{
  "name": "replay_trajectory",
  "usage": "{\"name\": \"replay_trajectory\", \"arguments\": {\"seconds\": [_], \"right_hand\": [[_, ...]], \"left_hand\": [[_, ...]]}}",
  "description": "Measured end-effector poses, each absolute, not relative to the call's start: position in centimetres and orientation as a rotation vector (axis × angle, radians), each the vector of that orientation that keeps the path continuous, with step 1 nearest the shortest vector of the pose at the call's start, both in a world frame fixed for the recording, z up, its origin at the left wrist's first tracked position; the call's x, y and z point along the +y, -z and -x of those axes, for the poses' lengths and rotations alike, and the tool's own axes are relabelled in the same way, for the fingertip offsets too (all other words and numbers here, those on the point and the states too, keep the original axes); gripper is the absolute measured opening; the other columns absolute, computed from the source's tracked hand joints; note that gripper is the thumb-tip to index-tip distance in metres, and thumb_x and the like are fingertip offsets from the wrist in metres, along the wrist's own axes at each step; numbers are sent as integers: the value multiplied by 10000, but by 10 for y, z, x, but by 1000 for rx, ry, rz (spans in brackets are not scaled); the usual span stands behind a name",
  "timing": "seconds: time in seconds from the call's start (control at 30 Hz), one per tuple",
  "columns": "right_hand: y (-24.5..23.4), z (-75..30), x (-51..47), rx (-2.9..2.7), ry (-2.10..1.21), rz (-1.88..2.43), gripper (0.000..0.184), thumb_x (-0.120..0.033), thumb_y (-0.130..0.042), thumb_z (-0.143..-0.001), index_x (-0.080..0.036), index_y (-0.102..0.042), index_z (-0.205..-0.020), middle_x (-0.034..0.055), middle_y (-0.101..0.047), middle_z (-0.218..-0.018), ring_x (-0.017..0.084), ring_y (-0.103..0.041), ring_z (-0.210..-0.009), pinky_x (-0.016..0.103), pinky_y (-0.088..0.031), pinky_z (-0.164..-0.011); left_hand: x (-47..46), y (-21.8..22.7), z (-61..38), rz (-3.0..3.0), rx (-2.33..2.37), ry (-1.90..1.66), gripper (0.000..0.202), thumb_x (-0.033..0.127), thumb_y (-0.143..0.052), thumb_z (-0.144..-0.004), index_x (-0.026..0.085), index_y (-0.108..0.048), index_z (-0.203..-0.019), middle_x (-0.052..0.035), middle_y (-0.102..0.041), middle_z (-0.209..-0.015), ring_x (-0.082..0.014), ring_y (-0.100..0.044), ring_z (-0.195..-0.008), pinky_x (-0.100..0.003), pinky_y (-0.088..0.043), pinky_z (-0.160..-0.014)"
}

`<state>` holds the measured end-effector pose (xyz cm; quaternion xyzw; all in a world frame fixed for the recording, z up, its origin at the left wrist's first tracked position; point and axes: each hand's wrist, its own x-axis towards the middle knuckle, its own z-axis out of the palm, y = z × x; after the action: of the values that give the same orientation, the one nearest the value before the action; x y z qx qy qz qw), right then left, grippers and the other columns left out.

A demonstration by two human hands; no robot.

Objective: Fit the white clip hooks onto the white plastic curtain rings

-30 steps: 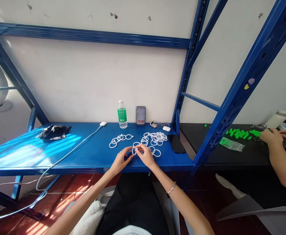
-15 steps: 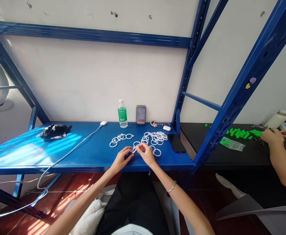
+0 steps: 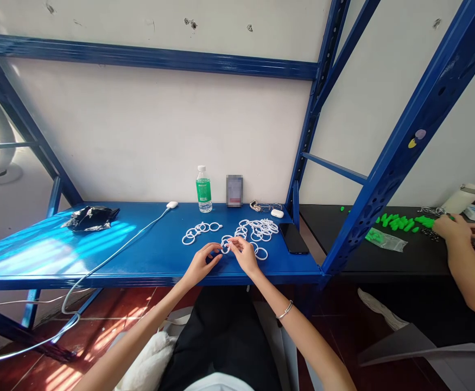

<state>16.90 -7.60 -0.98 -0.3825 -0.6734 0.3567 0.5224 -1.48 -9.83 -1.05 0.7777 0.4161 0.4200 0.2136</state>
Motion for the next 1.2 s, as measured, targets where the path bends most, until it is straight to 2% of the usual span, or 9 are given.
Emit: {"name": "replay_trajectory", "arguments": {"seconds": [0.13,0.27,0.4,0.5,0.63,0.83,0.97,1.2], "right_hand": [[9,-170,-67,-1597,-832,927,310,-449,-593,-856,-180,-661,-996,88,-717,-928,216,-704,-860,346,-577,-781],[5,-170,-46,-1625,-770,944,291,-429,-597,-842,-177,-664,-970,82,-717,-890,209,-697,-801,358,-571,-771],[3,-172,-32,-1648,-703,965,268,-414,-577,-850,-182,-664,-949,78,-714,-870,208,-692,-792,351,-572,-743],[4,-172,-38,-1678,-649,966,248,-387,-546,-877,-189,-663,-969,76,-714,-885,204,-690,-789,347,-573,-736],[5,-170,-53,-1757,-573,951,198,-320,-543,-889,-207,-666,-996,77,-710,-977,215,-683,-855,368,-563,-789],[7,-170,-57,-1812,-552,947,193,-299,-522,-911,-223,-652,-1032,65,-710,-980,211,-688,-881,370,-568,-805],[8,-170,-56,-1815,-536,963,194,-316,-518,-919,-214,-648,-1020,69,-711,-966,214,-685,-886,369,-565,-804],[6,-168,-59,-1840,-521,972,170,-295,-518,-911,-212,-634,-1004,66,-705,-943,199,-675,-815,344,-562,-754]], "left_hand": [[-82,12,11,-2064,1164,-1201,324,368,-563,-877,215,-537,-1161,-79,-625,-1166,-194,-641,-945,-263,-533,-648],[-53,11,1,-2145,1137,-1222,524,353,-627,-829,216,-424,-1292,-76,-602,-1160,-168,-625,-879,-268,-531,-676],[-38,11,-7,-2274,1238,-1224,439,339,-572,-867,233,-454,-1276,-60,-585,-1113,-152,-601,-797,-296,-529,-725],[-40,12,-8,-2325,1262,-1187,390,343,-540,-890,249,-479,-1264,-70,-548,-1198,-165,-614,-840,-299,-533,-724],[-46,14,-5,-2332,1234,-1165,305,338,-514,-903,241,-531,-1192,-72,-547,-1183,-189,-612,-911,-292,-540,-709],[-42,17,0,-2262,1158,-1184,465,333,-553,-878,253,-448,-1324,-89,-549,-1289,-204,-601,-1014,-309,-545,-767],[-40,18,2,-2263,1122,-1117,410,329,-580,-858,240,-526,-1254,-81,-590,-1265,-239,-570,-1108,-346,-542,-826],[-41,19,3,-2175,1130,-1141,404,296,-619,-818,217,-566,-1210,-84,-638,-1184,-248,-581,-1105,-356,-545,-823]]}}
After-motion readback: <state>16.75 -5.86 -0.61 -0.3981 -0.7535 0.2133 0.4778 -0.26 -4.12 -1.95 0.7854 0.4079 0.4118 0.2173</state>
